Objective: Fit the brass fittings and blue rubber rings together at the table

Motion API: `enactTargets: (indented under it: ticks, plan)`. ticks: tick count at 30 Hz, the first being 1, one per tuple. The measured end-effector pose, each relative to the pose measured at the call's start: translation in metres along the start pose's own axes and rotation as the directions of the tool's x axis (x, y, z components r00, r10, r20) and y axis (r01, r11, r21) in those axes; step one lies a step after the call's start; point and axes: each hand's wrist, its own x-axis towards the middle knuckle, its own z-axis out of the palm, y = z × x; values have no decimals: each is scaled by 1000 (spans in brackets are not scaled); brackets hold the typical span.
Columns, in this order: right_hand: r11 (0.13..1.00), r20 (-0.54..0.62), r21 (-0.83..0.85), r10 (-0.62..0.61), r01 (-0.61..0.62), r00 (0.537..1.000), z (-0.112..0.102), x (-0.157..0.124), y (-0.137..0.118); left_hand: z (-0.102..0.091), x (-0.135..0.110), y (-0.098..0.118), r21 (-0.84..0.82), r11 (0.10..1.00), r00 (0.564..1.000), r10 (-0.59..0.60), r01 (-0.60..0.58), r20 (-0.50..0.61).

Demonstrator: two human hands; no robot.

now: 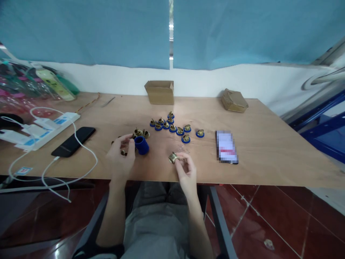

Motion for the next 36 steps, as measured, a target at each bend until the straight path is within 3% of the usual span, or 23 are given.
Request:
enactTargets:
  ticks: [2, 3, 5, 7, 10, 12, 16, 18, 22, 28, 30, 33, 36]
  plan:
    - [995, 2, -52, -90, 90, 996, 3, -4, -3, 2, -26, 15, -189, 978, 994, -68, 83, 86]
    - [985, 17, -95, -142, 143, 990, 3, -6, -5, 4, -40, 21, -286, 944, 973, -108, 165, 203]
    - [945, 78, -206, -244, 255, 967, 4, -9, -9, 11, -62, 30, -414, 841, 879, -138, 348, 457]
    - [878, 165, -312, -325, 362, 931, 5, -12, -14, 18, -74, 34, -493, 716, 802, -158, 494, 576]
    - [792, 267, -388, -393, 471, 880, 5, -14, -22, 24, -76, 34, -544, 588, 748, -167, 599, 643]
    - [784, 301, -374, -403, 496, 864, 5, -14, -26, 24, -74, 32, -560, 529, 727, -171, 637, 665]
    - [835, 208, -351, -372, 424, 905, 3, -14, -28, 21, -72, 28, -591, 459, 712, -145, 664, 687]
    - [849, 167, -373, -336, 375, 927, 1, -13, -27, 18, -72, 27, -604, 476, 720, -95, 639, 687]
    - [877, 196, -371, -248, 306, 949, 2, -14, -25, 14, -72, 29, -640, 491, 735, -1, 591, 679]
    - [877, 191, -373, -247, 303, 950, 5, -13, -24, 13, -72, 30, -671, 537, 781, 35, 511, 623]
    - [874, 205, -387, -229, 294, 952, 3, -11, -23, 13, -72, 25, -642, 637, 810, 48, 426, 585]
    - [873, 225, -410, -182, 262, 957, -2, -7, -18, 9, -68, 12, -457, 862, 823, 86, 221, 561]
    - [882, 243, -420, -119, 215, 963, -8, -5, -11, 1, -59, -7, -245, 968, 835, 96, 47, 541]
